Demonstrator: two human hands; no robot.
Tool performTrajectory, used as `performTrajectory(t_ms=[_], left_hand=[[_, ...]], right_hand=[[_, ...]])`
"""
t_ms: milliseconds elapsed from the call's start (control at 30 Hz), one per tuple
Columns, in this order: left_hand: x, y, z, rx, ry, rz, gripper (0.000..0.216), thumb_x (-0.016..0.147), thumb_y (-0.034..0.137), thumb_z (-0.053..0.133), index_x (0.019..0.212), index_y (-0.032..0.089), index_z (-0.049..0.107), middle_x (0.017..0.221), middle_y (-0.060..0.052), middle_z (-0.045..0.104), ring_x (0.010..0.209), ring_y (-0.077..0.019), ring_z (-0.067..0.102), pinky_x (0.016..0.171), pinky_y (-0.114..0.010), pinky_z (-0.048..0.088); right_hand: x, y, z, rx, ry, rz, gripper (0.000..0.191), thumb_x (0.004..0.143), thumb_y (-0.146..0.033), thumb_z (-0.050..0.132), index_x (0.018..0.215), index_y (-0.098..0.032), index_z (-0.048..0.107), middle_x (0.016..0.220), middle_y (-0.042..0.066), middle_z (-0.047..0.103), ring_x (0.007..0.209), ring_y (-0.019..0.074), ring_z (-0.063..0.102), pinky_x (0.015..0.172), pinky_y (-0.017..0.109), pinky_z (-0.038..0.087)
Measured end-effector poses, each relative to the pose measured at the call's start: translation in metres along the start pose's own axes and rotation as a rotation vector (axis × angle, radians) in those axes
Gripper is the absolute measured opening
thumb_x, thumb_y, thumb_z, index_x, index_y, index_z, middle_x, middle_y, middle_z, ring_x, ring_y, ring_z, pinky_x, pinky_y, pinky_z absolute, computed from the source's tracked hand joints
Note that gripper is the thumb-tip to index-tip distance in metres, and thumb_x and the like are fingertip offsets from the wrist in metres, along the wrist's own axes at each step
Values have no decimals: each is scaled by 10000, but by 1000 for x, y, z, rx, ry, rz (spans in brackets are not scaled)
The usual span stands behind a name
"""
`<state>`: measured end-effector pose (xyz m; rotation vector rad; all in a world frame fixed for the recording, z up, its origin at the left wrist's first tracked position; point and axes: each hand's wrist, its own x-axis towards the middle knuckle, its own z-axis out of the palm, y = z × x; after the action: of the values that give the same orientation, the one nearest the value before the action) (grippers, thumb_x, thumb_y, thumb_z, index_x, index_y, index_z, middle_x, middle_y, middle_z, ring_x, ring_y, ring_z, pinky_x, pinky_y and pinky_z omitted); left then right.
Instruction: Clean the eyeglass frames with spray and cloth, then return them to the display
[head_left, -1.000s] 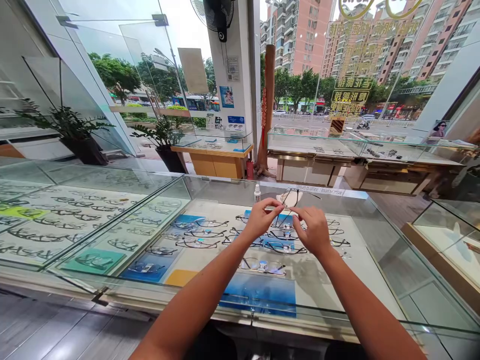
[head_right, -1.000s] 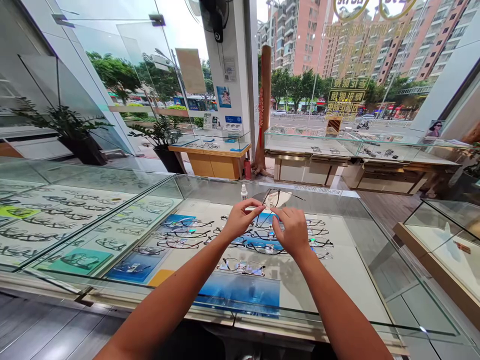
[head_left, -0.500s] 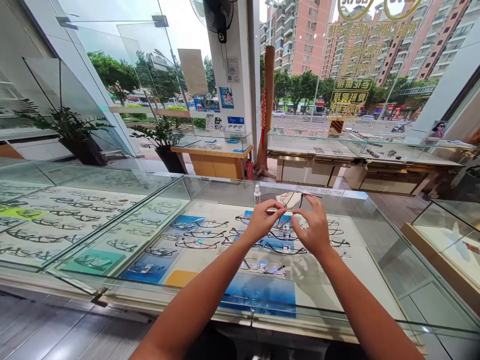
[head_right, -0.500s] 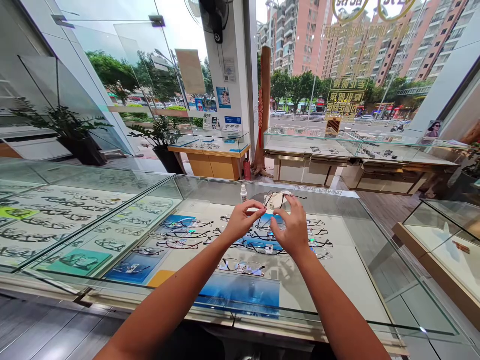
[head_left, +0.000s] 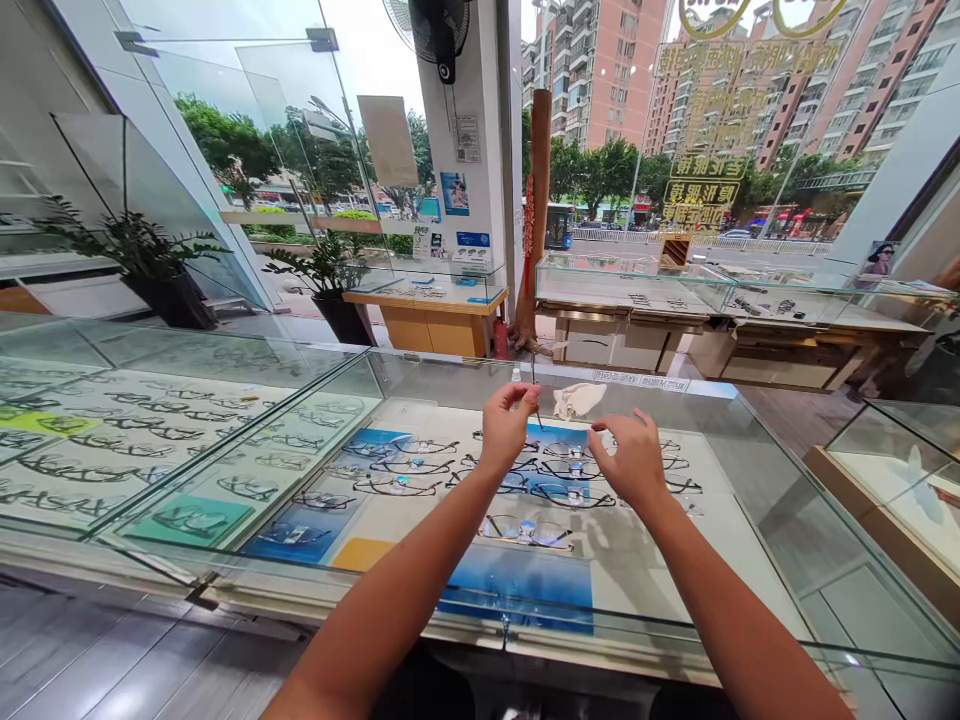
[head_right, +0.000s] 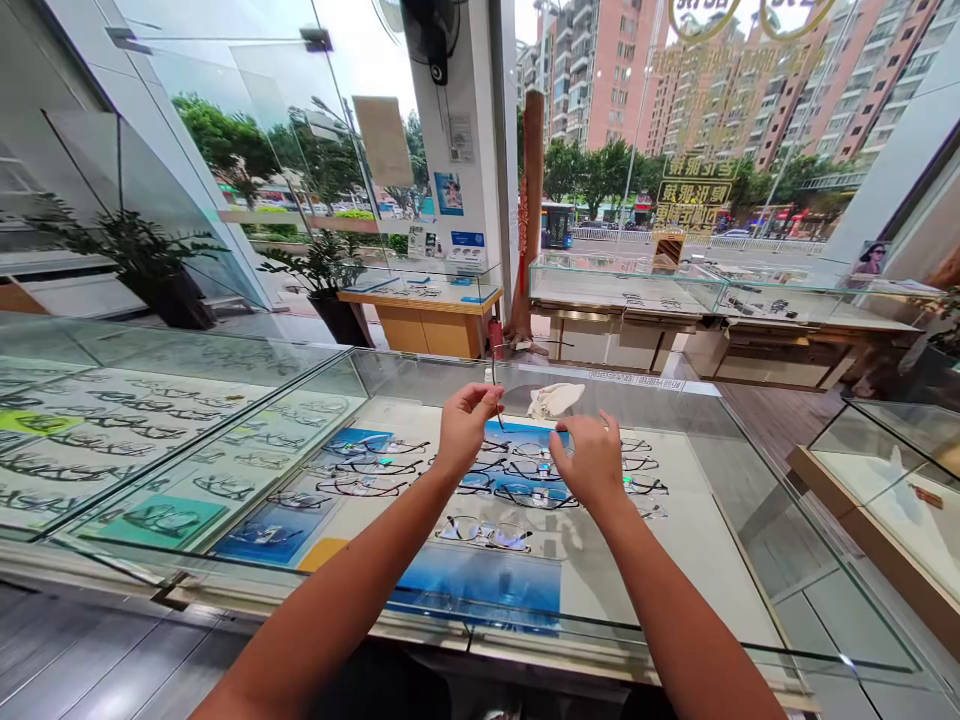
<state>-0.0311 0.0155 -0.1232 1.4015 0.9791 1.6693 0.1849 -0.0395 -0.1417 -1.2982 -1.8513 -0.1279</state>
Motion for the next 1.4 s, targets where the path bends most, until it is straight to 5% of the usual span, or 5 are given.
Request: performTrajectory(t_ms=[400,867,1067,1233,1400], left_hand=[[-27,22,16,162,-189,94,365,917,580,763,895,216,756,1437,-137,602,1390,-336,577,755,-314,625],[-35,20,22,61,-410,106,294,953,517,738,991,246,845,1441,-145,644,1384,-331,605,1040,-462,602],[-28,19,17,278,-247,252,226,977,394,689,1120,266,808,1333,-100,714,1299,-287,644,1186,-486,449],[-3,9,-1,648,6,104,147,940,350,669,914,243,767,996,-52,770,971,-272,671,1100,-534,378],[33,-6,-18,734,76,1,155,926,351,647,903,237,748,1014,-48,774,977,-258,689,1089,-491,371]], right_hand=[[-3,-21,0,280,-32,-102,400,1022,-374,638,1402,-248,650,1376,126,747,1266,309,681,1092,512,535],[-3,-22,3,407,18,-18,250,1026,-355,612,1216,-224,711,1208,122,783,1144,291,715,1022,471,574],[-1,-13,2,349,60,33,308,1056,-359,550,1290,-236,709,1262,125,769,1204,309,684,1075,508,530],[2,-5,0,268,78,42,328,1056,-349,533,1281,-206,724,1199,127,761,1138,312,650,1040,503,511],[6,1,0,247,105,49,321,1049,-344,536,1261,-199,729,1150,125,754,1115,312,632,1040,499,487]])
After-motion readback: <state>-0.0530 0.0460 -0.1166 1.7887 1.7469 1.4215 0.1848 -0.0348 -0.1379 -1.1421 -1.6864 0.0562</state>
